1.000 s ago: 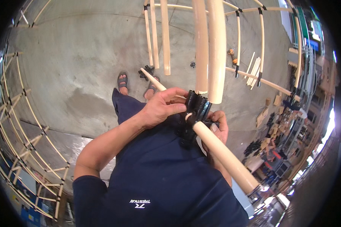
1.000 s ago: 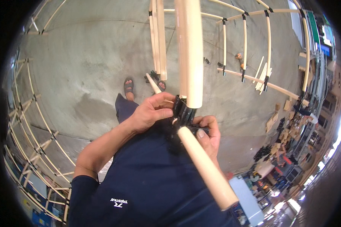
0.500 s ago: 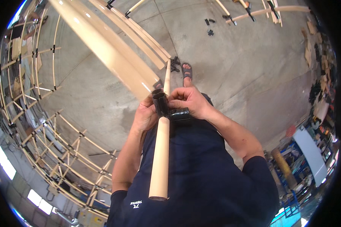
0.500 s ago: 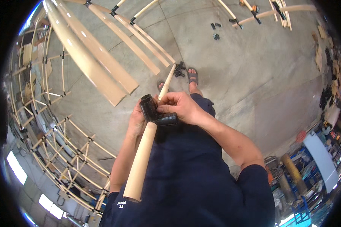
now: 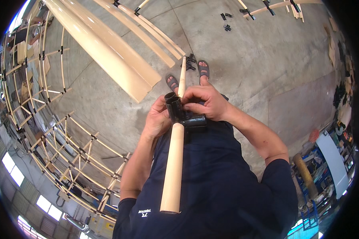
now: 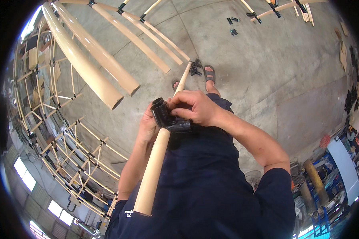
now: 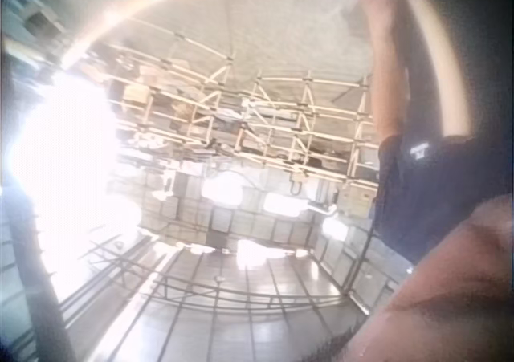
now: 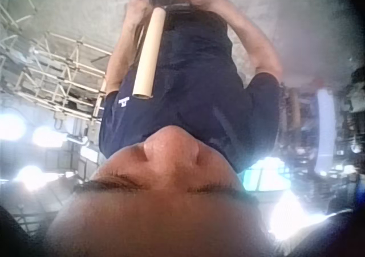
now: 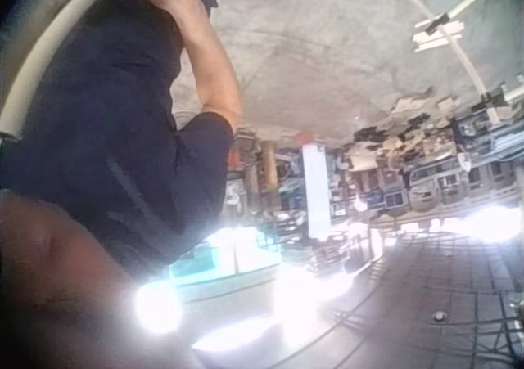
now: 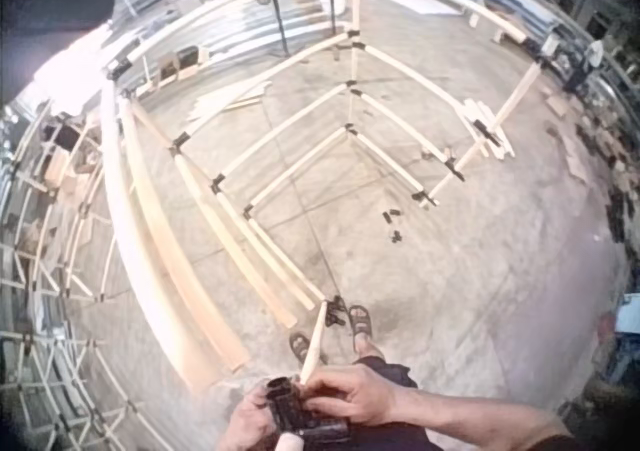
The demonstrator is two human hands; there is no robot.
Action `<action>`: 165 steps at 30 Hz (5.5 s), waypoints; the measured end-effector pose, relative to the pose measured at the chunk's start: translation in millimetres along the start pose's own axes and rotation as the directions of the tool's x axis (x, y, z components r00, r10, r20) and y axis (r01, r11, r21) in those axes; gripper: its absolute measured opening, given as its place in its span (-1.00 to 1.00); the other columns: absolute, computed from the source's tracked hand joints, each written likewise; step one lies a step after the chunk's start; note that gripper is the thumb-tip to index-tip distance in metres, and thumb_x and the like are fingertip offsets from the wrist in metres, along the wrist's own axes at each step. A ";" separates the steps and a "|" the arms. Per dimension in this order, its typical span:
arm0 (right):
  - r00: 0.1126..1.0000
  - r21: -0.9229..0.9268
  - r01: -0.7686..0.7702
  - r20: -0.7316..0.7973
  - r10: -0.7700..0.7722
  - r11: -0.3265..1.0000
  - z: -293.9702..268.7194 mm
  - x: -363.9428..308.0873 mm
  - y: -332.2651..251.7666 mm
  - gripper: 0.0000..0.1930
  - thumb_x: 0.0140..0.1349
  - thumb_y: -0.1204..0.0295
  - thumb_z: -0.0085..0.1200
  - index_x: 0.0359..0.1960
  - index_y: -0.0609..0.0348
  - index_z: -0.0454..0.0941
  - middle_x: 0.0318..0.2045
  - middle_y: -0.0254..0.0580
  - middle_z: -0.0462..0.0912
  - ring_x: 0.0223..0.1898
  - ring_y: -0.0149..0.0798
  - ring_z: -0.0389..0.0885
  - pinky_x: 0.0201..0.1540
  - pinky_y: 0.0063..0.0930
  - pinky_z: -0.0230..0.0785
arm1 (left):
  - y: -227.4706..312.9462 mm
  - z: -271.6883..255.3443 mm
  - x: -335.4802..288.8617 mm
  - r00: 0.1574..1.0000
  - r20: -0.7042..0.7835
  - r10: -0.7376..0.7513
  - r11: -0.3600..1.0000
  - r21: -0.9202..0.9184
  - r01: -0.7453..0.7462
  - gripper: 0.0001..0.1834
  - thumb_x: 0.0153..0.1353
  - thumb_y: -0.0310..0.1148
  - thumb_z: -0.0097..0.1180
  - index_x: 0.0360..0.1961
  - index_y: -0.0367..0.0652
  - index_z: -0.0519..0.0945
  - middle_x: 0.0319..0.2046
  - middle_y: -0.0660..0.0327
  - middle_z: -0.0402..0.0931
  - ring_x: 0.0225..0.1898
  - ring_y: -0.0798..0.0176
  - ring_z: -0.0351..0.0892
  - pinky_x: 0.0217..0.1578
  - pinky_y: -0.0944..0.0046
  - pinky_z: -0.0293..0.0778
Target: The person assembles a light-colored tubular frame by fitting black plastic connectors onto the ends of the tubes and securing them using a power drill.
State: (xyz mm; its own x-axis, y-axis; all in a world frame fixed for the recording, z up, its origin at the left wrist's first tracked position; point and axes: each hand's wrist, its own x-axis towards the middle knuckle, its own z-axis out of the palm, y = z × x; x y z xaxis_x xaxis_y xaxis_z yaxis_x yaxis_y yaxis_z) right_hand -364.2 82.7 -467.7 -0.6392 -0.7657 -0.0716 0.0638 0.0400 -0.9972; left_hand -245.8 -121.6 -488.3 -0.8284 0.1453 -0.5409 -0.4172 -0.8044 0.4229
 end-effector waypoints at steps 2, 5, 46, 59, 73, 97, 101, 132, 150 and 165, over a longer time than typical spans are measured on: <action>1.000 0.043 -0.027 0.005 0.026 0.999 -0.2 -1.8 3.2 -0.83 0.27 0.54 0.26 -0.13 0.26 0.62 -0.26 -0.22 0.73 -0.25 -0.35 0.68 -0.12 -0.48 0.49 | -2.6 3.2 -1.0 1.000 -0.005 0.023 1.000 -0.008 -0.023 -0.61 0.27 -0.47 0.29 0.12 -0.16 0.56 0.10 0.09 0.60 0.13 0.15 0.59 0.21 0.10 0.49; 0.979 0.274 -0.188 -0.027 0.203 0.943 2.3 -9.6 8.0 -0.83 0.29 0.56 0.24 -0.10 0.26 0.60 -0.24 -0.27 0.72 -0.24 -0.43 0.66 -0.11 -0.54 0.48 | -5.5 9.5 5.1 0.998 0.008 0.067 0.998 0.014 -0.067 -0.61 0.29 -0.48 0.26 0.13 -0.23 0.54 0.11 0.02 0.59 0.09 0.14 0.63 0.16 0.13 0.56; 0.905 -0.268 -0.179 -0.422 0.052 0.947 1.5 -32.3 -87.0 -0.55 0.26 0.63 0.17 0.21 0.29 0.49 0.18 -0.02 0.51 0.12 -0.18 0.58 0.09 -0.42 0.50 | 0.5 54.6 39.4 0.988 0.139 -0.062 0.998 0.009 0.061 -0.64 0.49 -0.42 0.00 0.23 -0.36 0.48 0.04 0.13 0.63 0.03 0.32 0.64 0.06 0.32 0.59; 0.876 0.139 -0.336 -0.316 0.364 0.931 0.2 -40.0 -84.9 -0.35 0.38 0.18 0.21 0.34 0.39 0.34 0.11 -0.07 0.61 0.06 -0.35 0.57 0.16 -0.43 0.39 | 0.0 69.0 29.6 0.998 0.024 0.057 0.998 -0.042 -0.056 -0.62 0.45 -0.50 0.05 0.24 -0.37 0.50 0.00 0.17 0.64 -0.12 0.38 0.65 -0.06 0.36 0.59; 0.855 0.039 -0.497 -0.144 0.498 0.867 -30.5 -4.0 -18.5 -0.71 0.45 0.56 0.02 0.17 0.26 0.48 -0.25 -0.38 0.62 -0.20 -0.56 0.54 -0.12 -0.60 0.44 | -15.7 33.8 56.7 0.997 -0.043 -0.059 0.998 0.003 0.059 -0.67 0.46 -0.51 -0.02 0.20 -0.32 0.50 -0.02 0.09 0.64 -0.06 0.32 0.64 -0.01 0.35 0.56; 0.668 0.495 -0.526 -0.262 0.696 0.691 -28.8 -98.0 26.9 -0.85 0.43 0.46 0.12 -0.10 0.25 0.65 -0.25 -0.34 0.71 -0.29 -0.51 0.62 -0.23 -0.59 0.49 | -63.3 -23.8 80.2 0.921 0.377 0.097 0.911 0.340 -0.235 -0.50 0.26 -0.57 0.23 0.25 -0.22 0.51 0.32 0.15 0.39 0.54 0.03 0.01 0.45 0.07 0.14; 0.597 0.493 -0.634 -0.178 0.783 0.596 -26.4 -102.8 25.5 -0.82 0.43 0.45 0.11 -0.05 0.24 0.68 -0.22 -0.33 0.72 -0.23 -0.50 0.62 -0.16 -0.56 0.49 | -68.5 -31.7 77.7 0.934 0.349 0.078 0.950 0.259 -0.176 -0.64 0.36 -0.56 0.10 0.18 -0.25 0.57 0.32 0.12 0.40 0.52 0.10 0.07 0.42 0.07 0.19; 0.670 0.022 -0.742 0.048 0.741 0.670 -41.4 30.4 6.8 -0.82 0.30 0.39 0.28 -0.17 0.21 0.64 -0.35 -0.34 0.64 -0.29 -0.46 0.56 -0.18 -0.53 0.42 | -71.5 -31.1 61.9 0.943 0.136 0.302 0.855 0.399 -0.332 -0.87 0.45 -0.39 0.12 -0.15 -0.24 0.54 -0.27 0.35 0.53 -0.23 0.50 0.46 -0.17 0.41 0.42; 0.628 0.131 -0.776 0.054 0.777 0.618 -44.5 22.6 -2.2 -0.63 0.36 0.36 0.21 0.11 0.27 0.52 0.03 -0.20 0.65 0.00 -0.44 0.60 0.06 -0.51 0.46 | -72.0 -18.5 64.9 0.961 0.107 0.254 0.882 0.382 -0.276 -0.80 0.51 -0.30 0.04 -0.18 -0.24 0.51 -0.27 0.38 0.53 -0.26 0.54 0.42 -0.20 0.46 0.41; 0.805 0.068 -0.591 0.114 0.582 0.804 -54.6 22.8 -101.3 -0.55 0.40 0.27 0.15 0.18 0.31 0.45 -0.03 -0.18 0.65 0.04 -0.33 0.58 0.14 -0.39 0.41 | 5.9 80.2 18.4 0.903 0.064 0.426 0.893 0.133 -0.431 -0.79 0.48 -0.33 0.09 -0.18 -0.29 0.55 -0.30 0.32 0.57 -0.26 0.51 0.50 -0.16 0.42 0.46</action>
State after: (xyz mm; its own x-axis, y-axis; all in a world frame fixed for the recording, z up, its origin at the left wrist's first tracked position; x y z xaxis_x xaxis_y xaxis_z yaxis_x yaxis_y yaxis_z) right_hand -427.1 96.2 -369.6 -0.3898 -0.6663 -0.6357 0.4816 0.4408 -0.7574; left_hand -293.5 -77.4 -437.5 -0.9492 -0.1747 -0.2618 -0.0656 -0.7037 0.7074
